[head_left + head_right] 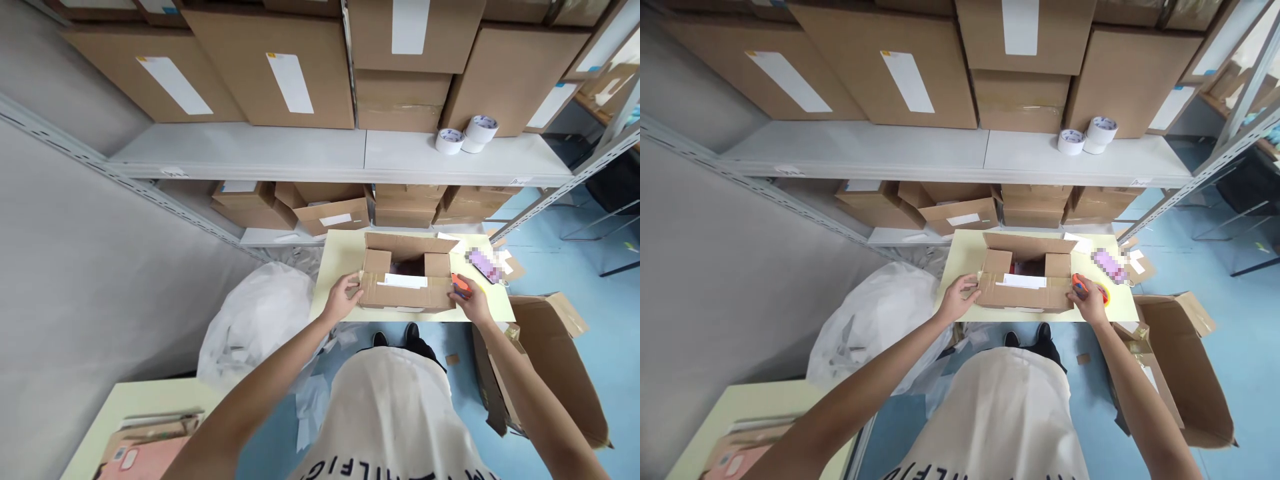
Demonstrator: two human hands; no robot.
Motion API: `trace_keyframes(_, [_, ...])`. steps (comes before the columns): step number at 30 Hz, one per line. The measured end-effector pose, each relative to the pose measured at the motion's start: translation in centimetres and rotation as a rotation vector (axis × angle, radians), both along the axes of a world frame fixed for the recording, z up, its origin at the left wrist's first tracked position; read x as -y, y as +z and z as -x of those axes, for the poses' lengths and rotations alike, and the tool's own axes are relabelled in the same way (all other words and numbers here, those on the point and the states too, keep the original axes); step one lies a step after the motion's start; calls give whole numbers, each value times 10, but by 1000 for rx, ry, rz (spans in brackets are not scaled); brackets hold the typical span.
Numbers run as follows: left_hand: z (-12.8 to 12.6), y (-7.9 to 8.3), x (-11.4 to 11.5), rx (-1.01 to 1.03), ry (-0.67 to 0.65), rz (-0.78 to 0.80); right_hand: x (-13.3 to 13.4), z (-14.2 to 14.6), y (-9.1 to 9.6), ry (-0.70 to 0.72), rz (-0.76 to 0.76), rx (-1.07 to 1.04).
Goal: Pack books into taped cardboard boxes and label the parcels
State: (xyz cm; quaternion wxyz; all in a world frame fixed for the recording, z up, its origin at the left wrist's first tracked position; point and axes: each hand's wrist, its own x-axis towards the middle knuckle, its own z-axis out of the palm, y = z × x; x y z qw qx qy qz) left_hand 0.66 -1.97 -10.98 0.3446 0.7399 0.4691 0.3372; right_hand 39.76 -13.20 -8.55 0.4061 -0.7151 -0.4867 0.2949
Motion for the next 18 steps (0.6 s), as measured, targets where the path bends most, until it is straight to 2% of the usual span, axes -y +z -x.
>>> trace_keyframes(3, [-5, -5, -1, 60, 83, 36, -14, -7, 2, -12, 32, -1])
trace_keyframes(7, [-9, -5, -4, 47, 85, 74, -46, -23, 20, 4, -31, -34])
trace_keyframes(11, [-13, -5, -2, 21, 116, 114, -74, -25, 31, 137, -74, -96])
trace_keyframes(15, [-18, 7, 2, -96, 103, -27, -72, -18, 23, 223, -72, 28])
trace_keyframes(18, [-27, 25, 5, -292, 11, -154, -57, -10, 11, 248, -58, 192])
